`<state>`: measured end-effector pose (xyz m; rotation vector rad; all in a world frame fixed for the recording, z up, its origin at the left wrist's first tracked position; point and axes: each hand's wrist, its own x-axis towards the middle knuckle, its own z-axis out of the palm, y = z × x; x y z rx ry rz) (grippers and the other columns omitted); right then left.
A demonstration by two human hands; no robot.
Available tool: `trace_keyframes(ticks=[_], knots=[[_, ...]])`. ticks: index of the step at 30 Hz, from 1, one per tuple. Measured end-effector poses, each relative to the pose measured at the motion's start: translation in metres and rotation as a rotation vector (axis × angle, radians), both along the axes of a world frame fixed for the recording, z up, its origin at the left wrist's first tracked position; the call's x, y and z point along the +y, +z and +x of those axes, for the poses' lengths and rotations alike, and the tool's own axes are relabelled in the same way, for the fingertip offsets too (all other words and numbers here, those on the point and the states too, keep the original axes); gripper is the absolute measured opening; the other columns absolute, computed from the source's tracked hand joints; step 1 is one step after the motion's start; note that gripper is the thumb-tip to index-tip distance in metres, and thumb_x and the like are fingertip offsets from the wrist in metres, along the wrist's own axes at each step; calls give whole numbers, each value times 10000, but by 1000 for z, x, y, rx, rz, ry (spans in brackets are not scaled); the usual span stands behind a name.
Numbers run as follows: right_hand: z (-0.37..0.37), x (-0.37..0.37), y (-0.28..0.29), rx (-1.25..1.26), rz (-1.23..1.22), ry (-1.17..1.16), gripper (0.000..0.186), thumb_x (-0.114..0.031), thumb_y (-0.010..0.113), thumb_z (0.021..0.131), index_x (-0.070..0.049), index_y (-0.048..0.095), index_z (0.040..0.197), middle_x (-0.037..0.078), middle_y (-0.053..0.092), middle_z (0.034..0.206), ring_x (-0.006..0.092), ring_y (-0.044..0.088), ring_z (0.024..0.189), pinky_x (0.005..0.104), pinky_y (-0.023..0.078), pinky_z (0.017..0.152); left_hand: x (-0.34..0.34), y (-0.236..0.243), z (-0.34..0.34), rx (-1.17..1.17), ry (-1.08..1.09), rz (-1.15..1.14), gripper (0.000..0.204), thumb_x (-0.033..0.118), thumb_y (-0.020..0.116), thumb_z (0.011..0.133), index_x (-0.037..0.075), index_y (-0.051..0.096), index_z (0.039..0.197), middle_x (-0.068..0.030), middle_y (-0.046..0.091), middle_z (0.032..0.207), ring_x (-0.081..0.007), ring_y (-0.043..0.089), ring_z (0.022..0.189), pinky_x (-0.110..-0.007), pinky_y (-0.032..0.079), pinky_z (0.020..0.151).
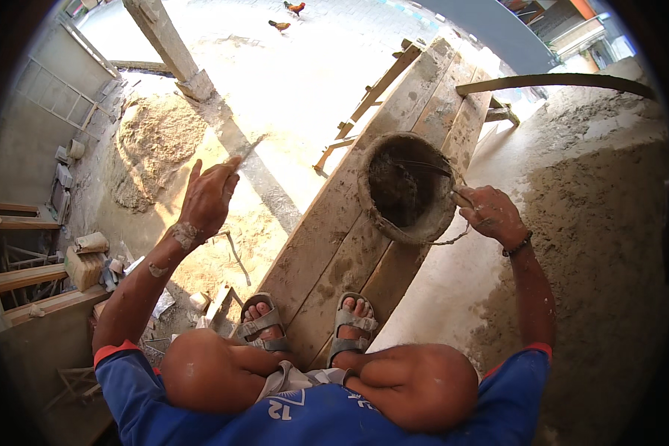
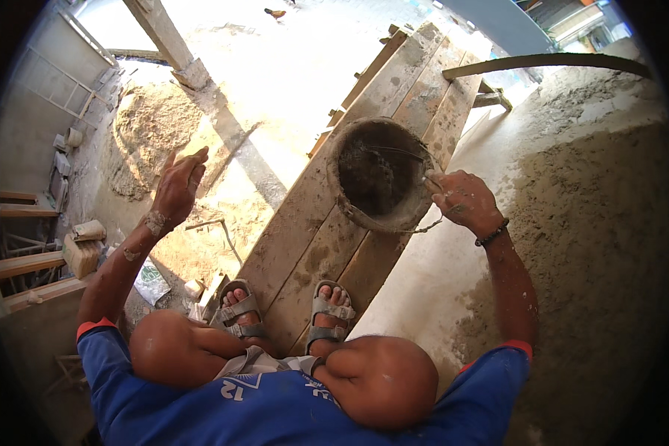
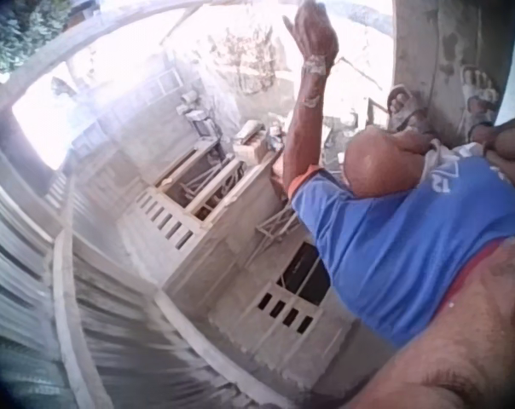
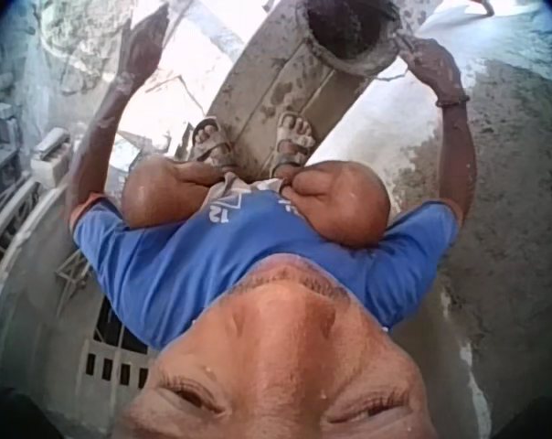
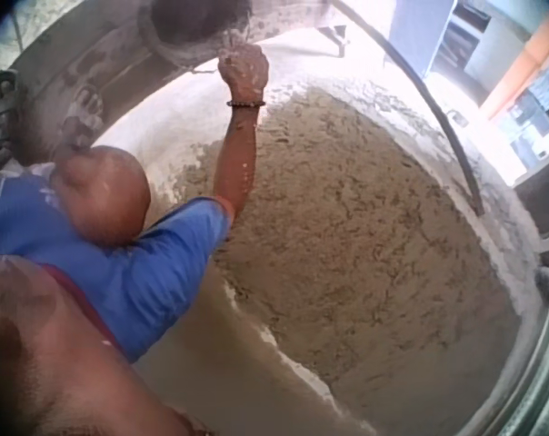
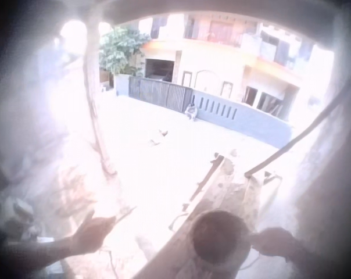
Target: The person uses a wooden straightedge to level wet plaster on a wall and then uses a trowel to scoop mortar from a bucket and apply it to fill gaps in the wall surface.
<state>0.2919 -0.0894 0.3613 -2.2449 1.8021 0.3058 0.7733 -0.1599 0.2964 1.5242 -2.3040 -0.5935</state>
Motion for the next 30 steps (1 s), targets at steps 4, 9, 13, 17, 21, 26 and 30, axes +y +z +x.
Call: trace_keyframes(ticks=[4, 9, 13, 17, 21, 26, 30], knots=[[24, -16, -9, 175, 61, 248, 284, -180, 613, 813, -114, 610, 1090, 147, 603, 768, 357, 602, 733, 453, 494, 677, 77, -42, 102, -197, 249, 134, 697, 17, 474, 885, 189, 205, 1504, -141, 377, 1466, -304, 349, 1360, -549, 147, 1129], [7, 8, 17, 300, 219, 312, 280, -208, 632, 803, -113, 596, 1063, 143, 603, 735, 359, 605, 736, 462, 489, 654, 206, -57, 236, -233, 616, 162, 726, 74, 606, 837, 125, 273, 1480, -149, 403, 1445, -322, 370, 1339, -566, 197, 1102], [8, 8, 62, 300, 191, 228, 359, -287, 547, 881, -104, 564, 1189, 174, 620, 1004, 359, 617, 880, 456, 496, 769, 346, -22, 289, -596, 1144, 233, 675, 149, 604, 849, 191, 327, 1463, -102, 428, 1438, -313, 387, 1327, -623, 189, 1078], [-6, -3, 16, 280, 349, 145, 392, -341, 493, 921, -64, 601, 1176, 228, 634, 1052, 406, 613, 888, 490, 476, 766, 395, -19, 357, -885, 1527, 101, 620, 270, 604, 876, 196, 361, 1441, -95, 452, 1421, -327, 404, 1305, -598, 189, 1085], [41, -45, 4, 370, 407, 313, 377, -367, 482, 926, -50, 632, 1066, 252, 641, 942, 438, 596, 851, 496, 461, 736, 520, 25, 333, -850, 2129, 409, 688, 361, 614, 861, 157, 328, 1453, -95, 435, 1434, -356, 386, 1318, -576, 221, 1088], [72, -61, 45, 323, 432, 427, 393, -361, 488, 927, -43, 610, 1125, 235, 623, 1071, 420, 576, 971, 472, 448, 814, 733, 41, 232, -385, 2781, 713, 734, 463, 545, 889, 78, 277, 1455, -183, 339, 1472, -397, 370, 1317, -544, 305, 1077], [81, -55, 71, 333, 302, 267, 474, -326, 541, 896, -5, 548, 1245, 236, 609, 1155, 408, 572, 1057, 447, 438, 895, 725, 5, 121, 795, 2928, 541, 841, 542, 550, 869, 175, 151, 1512, -247, 299, 1469, -463, 374, 1291, -614, 309, 1046]])
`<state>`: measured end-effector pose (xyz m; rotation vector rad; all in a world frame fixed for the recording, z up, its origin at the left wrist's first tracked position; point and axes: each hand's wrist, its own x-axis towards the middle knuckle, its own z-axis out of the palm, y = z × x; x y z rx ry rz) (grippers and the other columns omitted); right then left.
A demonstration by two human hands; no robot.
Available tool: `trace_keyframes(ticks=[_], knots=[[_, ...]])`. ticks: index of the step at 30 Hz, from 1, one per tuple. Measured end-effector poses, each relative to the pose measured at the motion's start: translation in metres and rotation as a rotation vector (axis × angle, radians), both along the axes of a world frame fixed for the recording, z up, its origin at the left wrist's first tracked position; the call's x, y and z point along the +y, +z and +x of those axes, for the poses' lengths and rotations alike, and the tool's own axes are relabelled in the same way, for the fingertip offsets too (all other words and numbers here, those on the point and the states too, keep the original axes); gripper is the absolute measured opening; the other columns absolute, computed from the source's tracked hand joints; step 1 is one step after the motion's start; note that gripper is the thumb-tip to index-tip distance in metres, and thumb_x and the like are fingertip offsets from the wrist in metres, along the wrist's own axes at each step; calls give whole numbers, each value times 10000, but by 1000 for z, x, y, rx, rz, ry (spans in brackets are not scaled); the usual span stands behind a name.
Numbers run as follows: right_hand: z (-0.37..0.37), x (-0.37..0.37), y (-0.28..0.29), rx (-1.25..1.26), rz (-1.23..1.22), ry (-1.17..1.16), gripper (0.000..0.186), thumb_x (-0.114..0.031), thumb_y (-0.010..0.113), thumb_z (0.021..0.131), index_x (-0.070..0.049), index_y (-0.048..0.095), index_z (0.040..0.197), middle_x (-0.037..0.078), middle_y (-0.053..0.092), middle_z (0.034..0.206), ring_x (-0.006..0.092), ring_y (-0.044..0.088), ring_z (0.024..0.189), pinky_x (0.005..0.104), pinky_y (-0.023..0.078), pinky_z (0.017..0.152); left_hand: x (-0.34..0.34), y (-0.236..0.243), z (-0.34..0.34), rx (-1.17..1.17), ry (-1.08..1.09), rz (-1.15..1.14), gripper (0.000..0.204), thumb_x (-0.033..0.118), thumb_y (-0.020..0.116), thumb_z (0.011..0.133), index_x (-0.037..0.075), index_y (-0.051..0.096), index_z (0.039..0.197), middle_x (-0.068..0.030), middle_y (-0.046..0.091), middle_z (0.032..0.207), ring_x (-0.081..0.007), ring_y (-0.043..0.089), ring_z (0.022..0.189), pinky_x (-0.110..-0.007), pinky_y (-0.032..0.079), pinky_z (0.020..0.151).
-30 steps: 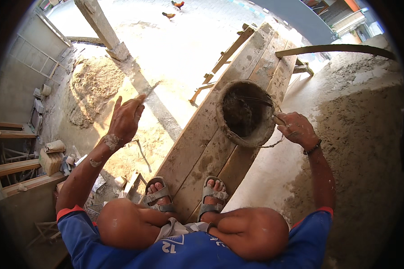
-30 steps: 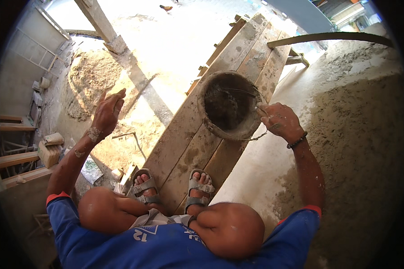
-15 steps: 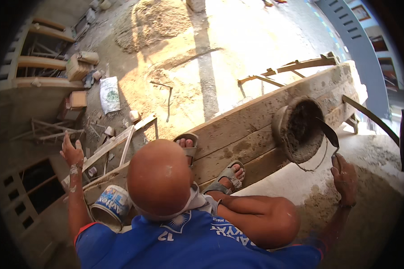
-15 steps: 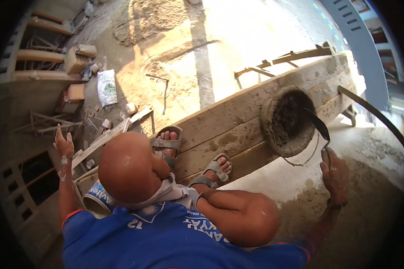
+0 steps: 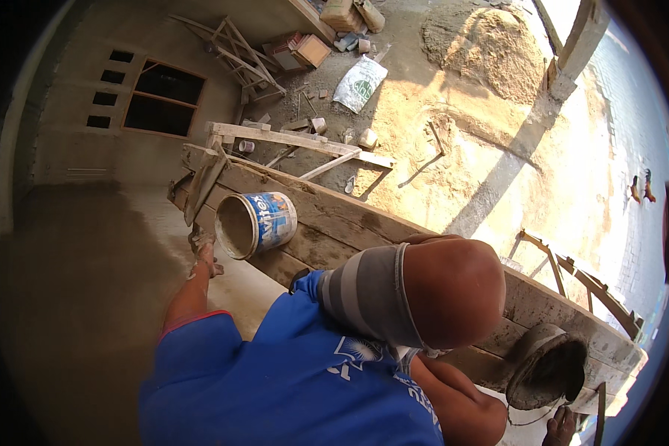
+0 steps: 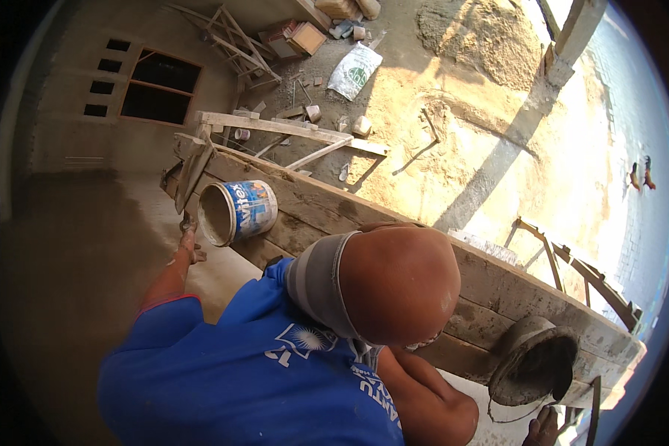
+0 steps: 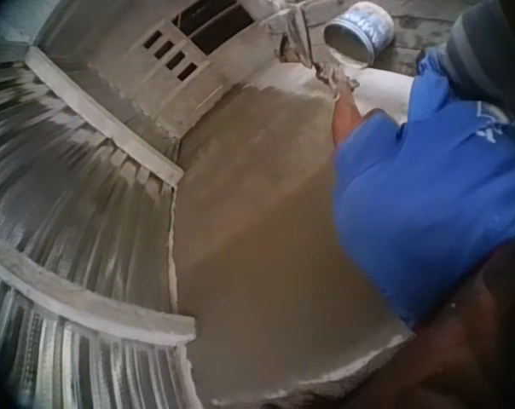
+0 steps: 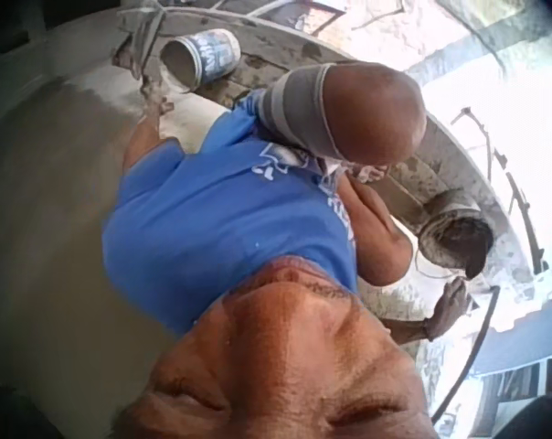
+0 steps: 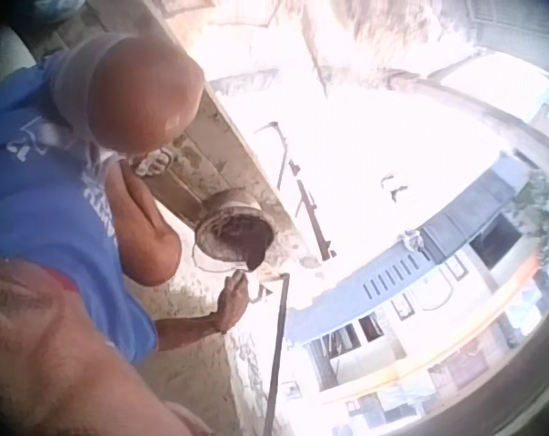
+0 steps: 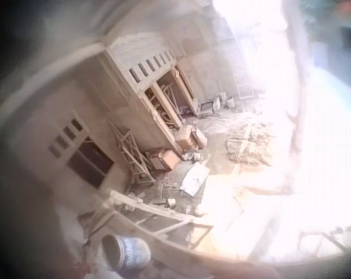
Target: The person uses a wooden straightedge to level wet plaster on a wall and then uses a trowel to scoop mortar from a bucket and apply it to fill gaps in the wall surface.
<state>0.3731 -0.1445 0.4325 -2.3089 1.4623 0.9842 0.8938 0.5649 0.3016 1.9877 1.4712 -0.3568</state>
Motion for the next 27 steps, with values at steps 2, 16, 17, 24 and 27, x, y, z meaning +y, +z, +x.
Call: trace_keyframes(ticks=[2, 16, 17, 24, 27], knots=[[1, -10, -4, -41, -17, 110, 467, -302, 546, 900, 3, 531, 1253, 239, 612, 1150, 402, 590, 1031, 436, 458, 872, 15, -7, -42, -231, 167, -617, 681, 426, 534, 905, 145, 269, 1466, -263, 390, 1391, -459, 491, 1181, -606, 423, 964], [-11, -40, -17, -236, 140, 44, 391, -273, 556, 919, -17, 584, 1214, 227, 600, 1155, 365, 574, 1029, 421, 458, 845, 3, -67, -38, -637, 247, -603, 375, 84, 422, 915, 44, 421, 1287, -228, 498, 1249, -428, 596, 963, -558, 592, 714], [-24, -51, -28, -184, 134, 258, 374, -225, 570, 908, -17, 583, 1218, 226, 597, 1166, 367, 579, 1026, 419, 468, 844, 4, -60, -37, -644, 253, -595, 385, 65, 409, 910, 35, 412, 1293, -231, 490, 1257, -441, 587, 974, -567, 591, 716], [-51, -66, -47, -267, 153, 469, 374, -108, 596, 878, -29, 572, 1243, 231, 586, 1192, 384, 585, 1028, 419, 492, 841, -11, 12, 27, -599, -379, -114, 522, -54, 477, 786, -22, 442, 1306, -212, 528, 1185, -322, 585, 921, -403, 440, 556], [-49, -48, -34, -153, 92, 549, 372, -170, 574, 902, -19, 570, 1242, 225, 583, 1208, 379, 575, 1057, 422, 474, 869, -128, 45, 61, -431, -851, -54, 503, 0, 435, 908, 8, 362, 1406, -211, 540, 1229, -349, 576, 1024, -523, 507, 804]])
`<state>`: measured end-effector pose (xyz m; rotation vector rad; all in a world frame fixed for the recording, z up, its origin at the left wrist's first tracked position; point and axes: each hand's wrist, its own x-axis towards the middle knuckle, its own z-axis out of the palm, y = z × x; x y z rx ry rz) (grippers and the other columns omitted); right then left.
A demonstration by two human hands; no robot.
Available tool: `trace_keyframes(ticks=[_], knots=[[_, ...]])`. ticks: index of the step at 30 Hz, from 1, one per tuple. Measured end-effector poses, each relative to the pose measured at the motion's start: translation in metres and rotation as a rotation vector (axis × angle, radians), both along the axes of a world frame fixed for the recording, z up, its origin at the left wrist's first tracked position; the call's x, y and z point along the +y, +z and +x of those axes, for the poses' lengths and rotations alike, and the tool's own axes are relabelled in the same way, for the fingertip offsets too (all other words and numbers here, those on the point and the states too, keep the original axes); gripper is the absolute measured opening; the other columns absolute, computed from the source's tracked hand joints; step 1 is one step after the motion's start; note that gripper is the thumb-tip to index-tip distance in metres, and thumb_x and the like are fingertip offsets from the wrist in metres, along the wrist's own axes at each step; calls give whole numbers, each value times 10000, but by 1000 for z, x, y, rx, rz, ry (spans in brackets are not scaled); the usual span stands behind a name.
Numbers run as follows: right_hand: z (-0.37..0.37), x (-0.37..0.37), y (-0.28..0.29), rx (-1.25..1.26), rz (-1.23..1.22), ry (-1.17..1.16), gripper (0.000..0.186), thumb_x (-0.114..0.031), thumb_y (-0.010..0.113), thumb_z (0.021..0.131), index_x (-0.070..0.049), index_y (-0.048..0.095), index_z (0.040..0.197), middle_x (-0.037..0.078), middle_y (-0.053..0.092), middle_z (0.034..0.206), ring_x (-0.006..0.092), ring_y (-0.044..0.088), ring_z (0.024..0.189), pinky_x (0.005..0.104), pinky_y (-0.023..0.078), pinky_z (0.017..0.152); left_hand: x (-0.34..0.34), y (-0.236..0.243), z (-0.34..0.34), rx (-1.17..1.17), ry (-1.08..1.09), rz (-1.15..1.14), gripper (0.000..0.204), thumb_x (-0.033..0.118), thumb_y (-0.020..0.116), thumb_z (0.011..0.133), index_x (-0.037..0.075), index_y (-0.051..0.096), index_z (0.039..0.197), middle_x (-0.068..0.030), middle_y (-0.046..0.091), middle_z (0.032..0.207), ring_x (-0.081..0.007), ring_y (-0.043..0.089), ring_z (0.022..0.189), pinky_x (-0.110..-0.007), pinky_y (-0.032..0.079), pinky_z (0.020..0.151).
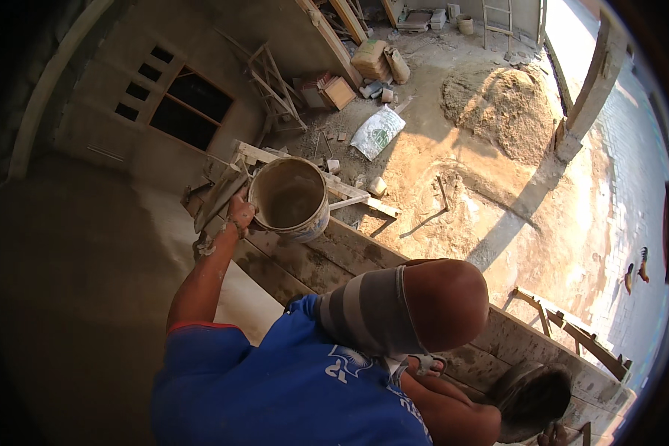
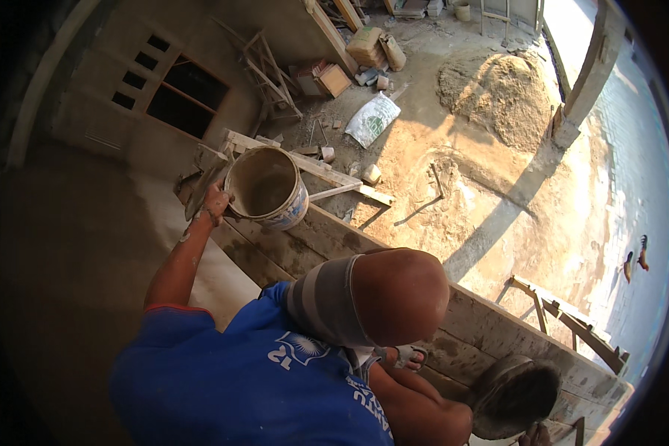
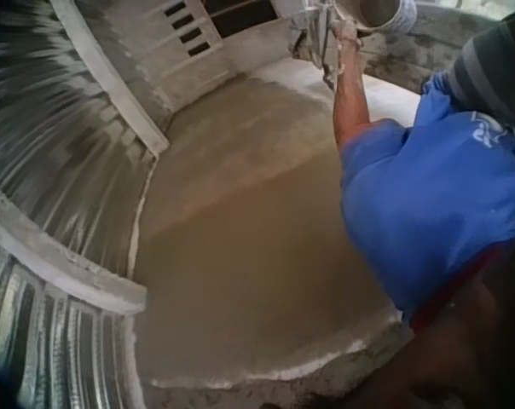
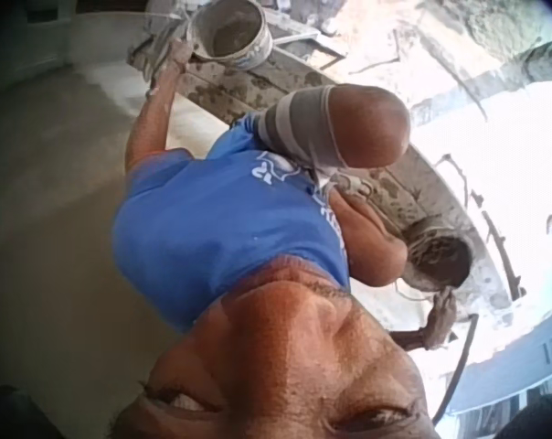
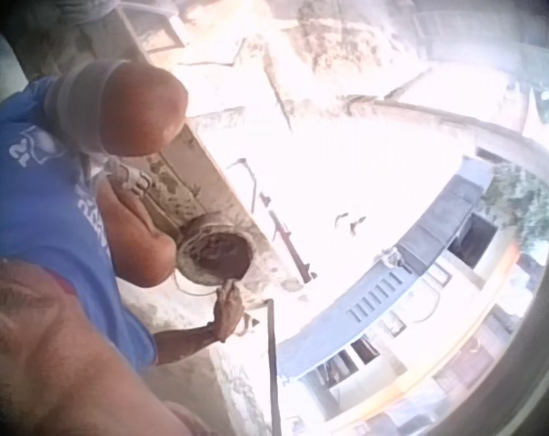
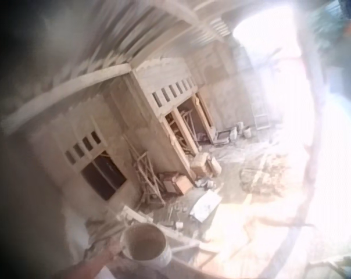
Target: The person uses a wooden straightedge to level wet plaster on a wall and then uses a trowel to scoop mortar from a bucket and apply it to fill gaps in the wall surface.
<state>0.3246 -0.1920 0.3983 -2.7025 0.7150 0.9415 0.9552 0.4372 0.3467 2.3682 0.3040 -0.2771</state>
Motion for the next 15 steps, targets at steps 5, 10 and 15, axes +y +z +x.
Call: trace_keyframes(ticks=[5, 10, 15], knots=[[25, 43, 23, 101, -6, -456, 462, -327, 510, 934, -75, 512, 1322, 197, 542, 1298, 356, 547, 1125, 408, 410, 961, -173, 51, 10, -163, -546, 152, 664, -67, 489, 781, 6, 351, 1426, -190, 518, 1309, -265, 509, 1176, -325, 387, 1014], [-18, 86, 10, -279, -149, -628, 514, -111, 604, 752, -2, 531, 1249, 241, 626, 998, 421, 569, 923, 452, 450, 826, -326, 60, 10, -193, -1090, 2, 757, -45, 498, 785, 113, 259, 1485, -227, 496, 1351, -332, 527, 1206, -362, 411, 998], [-2, 118, 30, -180, -142, -980, 464, -133, 676, 781, -73, 554, 1224, 177, 624, 950, 364, 580, 899, 467, 453, 797, -467, 80, -57, -377, -1568, 119, 828, -95, 495, 747, 208, 273, 1485, -188, 505, 1353, -343, 496, 1238, -392, 416, 1021]])
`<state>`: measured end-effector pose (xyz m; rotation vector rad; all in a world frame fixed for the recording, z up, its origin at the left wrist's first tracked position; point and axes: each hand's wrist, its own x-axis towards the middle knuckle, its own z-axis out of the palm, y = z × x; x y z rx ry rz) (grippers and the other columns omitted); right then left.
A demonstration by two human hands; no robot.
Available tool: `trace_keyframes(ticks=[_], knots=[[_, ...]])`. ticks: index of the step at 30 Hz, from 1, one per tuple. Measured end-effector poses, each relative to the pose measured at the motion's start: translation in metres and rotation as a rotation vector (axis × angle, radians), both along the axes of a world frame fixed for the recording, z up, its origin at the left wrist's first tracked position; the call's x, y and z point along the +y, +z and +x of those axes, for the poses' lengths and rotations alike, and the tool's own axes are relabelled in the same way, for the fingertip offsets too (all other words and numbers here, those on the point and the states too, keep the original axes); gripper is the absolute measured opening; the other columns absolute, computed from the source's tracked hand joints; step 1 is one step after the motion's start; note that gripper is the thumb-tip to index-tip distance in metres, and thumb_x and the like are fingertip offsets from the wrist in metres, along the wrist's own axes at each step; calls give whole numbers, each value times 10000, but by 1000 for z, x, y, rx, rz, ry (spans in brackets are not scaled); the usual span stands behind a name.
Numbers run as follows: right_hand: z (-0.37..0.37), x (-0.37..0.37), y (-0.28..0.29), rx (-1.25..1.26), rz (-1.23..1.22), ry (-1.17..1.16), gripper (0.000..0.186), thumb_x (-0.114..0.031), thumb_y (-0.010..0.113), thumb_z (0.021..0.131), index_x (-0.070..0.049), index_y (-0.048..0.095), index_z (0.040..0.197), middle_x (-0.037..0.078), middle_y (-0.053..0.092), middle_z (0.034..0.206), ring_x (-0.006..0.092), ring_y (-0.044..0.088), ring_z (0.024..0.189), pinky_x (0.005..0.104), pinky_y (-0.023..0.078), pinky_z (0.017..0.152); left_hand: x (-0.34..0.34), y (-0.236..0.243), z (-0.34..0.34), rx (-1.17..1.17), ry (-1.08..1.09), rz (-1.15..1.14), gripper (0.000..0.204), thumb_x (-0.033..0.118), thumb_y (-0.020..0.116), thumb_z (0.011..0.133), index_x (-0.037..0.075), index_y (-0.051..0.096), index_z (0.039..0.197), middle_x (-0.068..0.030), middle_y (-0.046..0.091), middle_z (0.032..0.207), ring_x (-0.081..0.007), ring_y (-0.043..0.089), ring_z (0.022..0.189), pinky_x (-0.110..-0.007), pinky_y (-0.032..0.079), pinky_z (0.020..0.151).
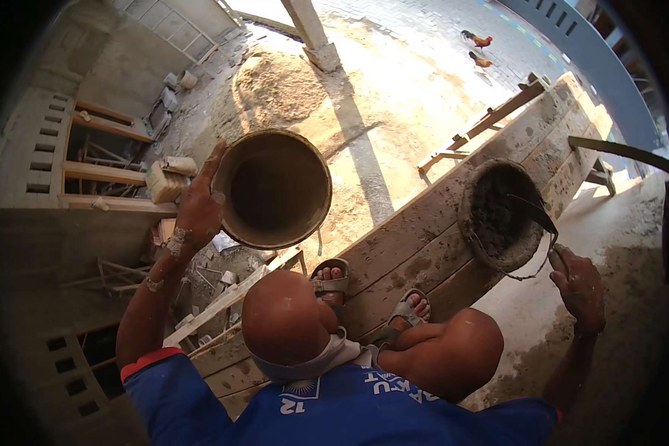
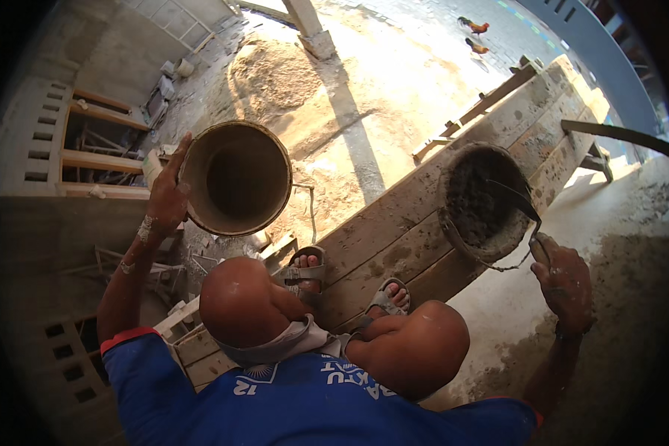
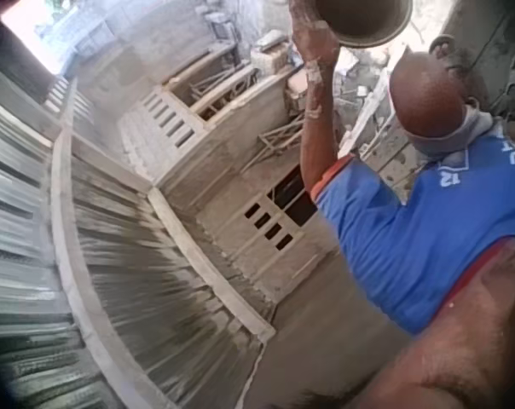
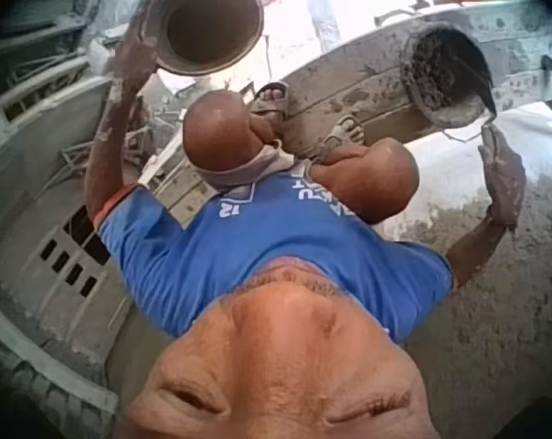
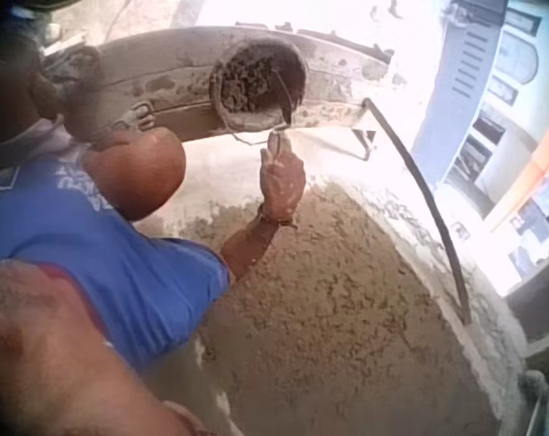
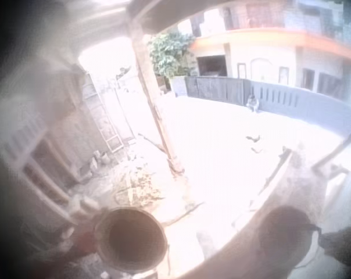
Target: The person uses a wooden straightedge to level wet plaster on a wall and then uses a trowel to scoop mortar from a bucket and apply it to fill gaps in the wall surface.
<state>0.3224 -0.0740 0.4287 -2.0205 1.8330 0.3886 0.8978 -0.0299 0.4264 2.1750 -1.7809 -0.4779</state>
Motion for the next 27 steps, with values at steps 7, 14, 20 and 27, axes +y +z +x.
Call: trace_keyframes(ticks=[7, 14, 20, 27], knots=[[-43, 70, 3, -98, -423, 36, 437, -206, 685, 817, -66, 577, 1216, 138, 645, 913, 316, 592, 857, 417, 479, 773, -146, 8, -125, -34, -515, -103, 740, -102, 435, 762, 186, 365, 1439, -199, 590, 1223, -352, 596, 1090, -420, 471, 942], [-49, 92, -18, -145, -324, -377, 447, -217, 643, 847, -39, 541, 1244, 197, 656, 944, 374, 626, 873, 444, 503, 764, -207, 5, -271, -265, -794, 1, 608, -9, 493, 793, 139, 446, 1381, -220, 662, 1012, -349, 664, 927, -446, 535, 791], [-47, 108, -52, -334, -293, -507, 453, -230, 626, 842, -41, 532, 1242, 232, 653, 939, 401, 627, 876, 451, 498, 769, -211, -7, -352, -581, -965, 72, 518, 53, 553, 812, 121, 498, 1323, -180, 679, 959, -321, 676, 897, -419, 553, 755], [-50, 112, -67, -403, -305, -557, 448, -210, 631, 835, -38, 531, 1237, 232, 656, 932, 403, 630, 872, 443, 500, 774, -218, -2, -404, -739, -1019, 164, 395, 58, 565, 813, 44, 541, 1207, -191, 666, 974, -330, 668, 915, -419, 549, 756]])
